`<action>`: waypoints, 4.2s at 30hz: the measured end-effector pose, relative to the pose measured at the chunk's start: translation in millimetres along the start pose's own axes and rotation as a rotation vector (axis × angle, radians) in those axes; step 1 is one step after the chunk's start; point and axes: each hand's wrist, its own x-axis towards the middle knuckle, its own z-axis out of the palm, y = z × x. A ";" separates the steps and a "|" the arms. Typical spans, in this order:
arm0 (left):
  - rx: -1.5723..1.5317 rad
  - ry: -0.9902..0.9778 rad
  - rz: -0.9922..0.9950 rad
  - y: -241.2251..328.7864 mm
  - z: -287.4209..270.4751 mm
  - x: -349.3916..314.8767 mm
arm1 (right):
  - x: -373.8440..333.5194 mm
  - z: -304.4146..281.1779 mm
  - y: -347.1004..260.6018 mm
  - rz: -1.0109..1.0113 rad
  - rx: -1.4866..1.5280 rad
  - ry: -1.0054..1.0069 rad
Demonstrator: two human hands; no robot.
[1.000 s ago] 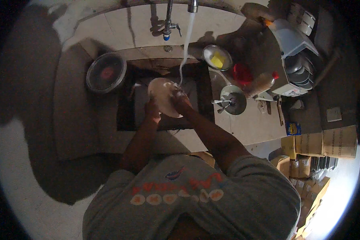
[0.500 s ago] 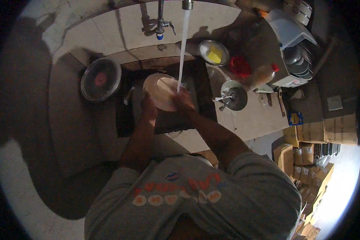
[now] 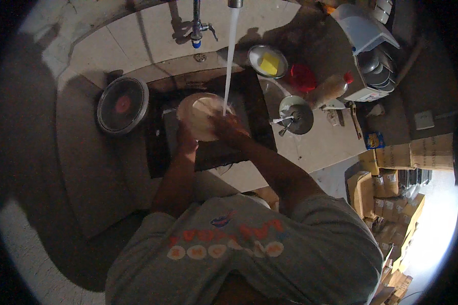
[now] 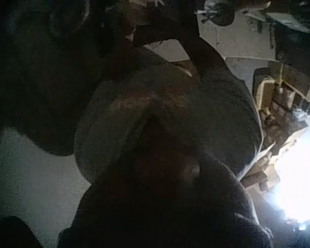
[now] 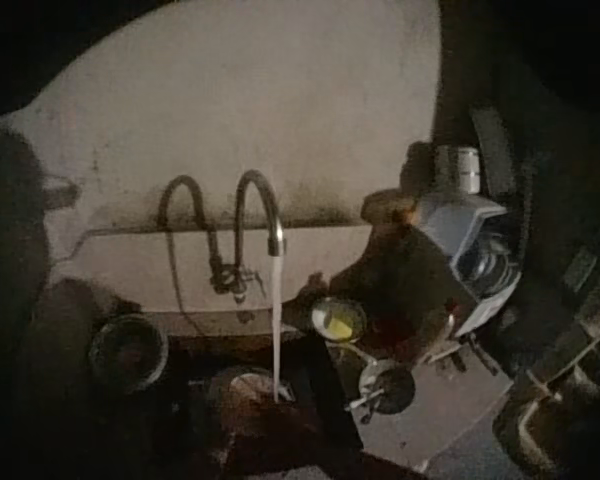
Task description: The person walks to a sink in a cluttered room and washes several items. They scrub a metal bowl, a metal lid, a fork, and a pink plate using a yellow sponge and dish soap, rinsing each item under running water.
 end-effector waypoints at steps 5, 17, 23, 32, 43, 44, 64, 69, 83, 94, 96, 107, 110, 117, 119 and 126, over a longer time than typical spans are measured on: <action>-0.084 0.064 -0.229 22.8 44.1 -15.1 | -17.5 -21.8 27.7 0.727 1.121 0.287; 0.140 0.055 -0.408 -28.0 108.2 36.1 | -42.3 -107.8 -12.9 0.920 0.765 0.042; 0.367 -0.213 -0.107 6.7 172.2 38.6 | -87.2 -58.0 15.8 0.625 0.669 0.139; 0.283 0.010 0.088 28.1 177.6 1.8 | -17.8 -64.3 -24.2 0.476 0.432 -0.233; -0.297 0.027 -0.200 83.9 72.6 -51.9 | -1.2 -23.5 19.8 0.059 -0.125 -0.282; -0.291 -0.016 -0.210 84.1 83.5 -54.1 | 1.7 -7.5 21.9 0.244 -0.107 -0.085; -0.430 -0.184 -0.255 64.6 94.5 -54.9 | 39.1 38.5 -11.0 0.075 -0.163 0.126; -0.459 -0.122 -0.164 79.2 50.8 -16.6 | 25.3 19.5 -10.5 -0.159 0.124 -0.311; 1.317 0.262 0.237 32.9 115.1 -22.4 | -9.0 -22.5 42.3 0.883 1.236 0.152; 1.537 0.052 0.679 -28.5 109.7 15.8 | -16.9 -75.4 -37.5 0.891 0.762 0.222; 1.335 -0.119 0.722 -9.8 132.7 4.3 | -14.2 -99.4 -38.5 0.890 0.817 0.247; 0.310 -0.210 -0.573 67.5 58.4 -2.9 | -36.6 -35.8 18.8 0.677 1.149 0.414; 0.051 -0.177 -0.464 54.4 48.3 -26.2 | -64.1 -14.3 46.7 0.117 0.177 0.197; -0.216 0.057 -0.252 62.7 58.1 -44.4 | -10.9 7.9 25.9 0.694 0.148 0.025; -0.203 0.107 -0.362 80.1 76.0 -56.6 | 11.4 -10.1 5.4 0.662 -0.116 -0.126; -0.279 0.000 -0.300 83.6 79.3 -40.1 | 75.3 48.1 -34.9 0.014 0.093 -0.315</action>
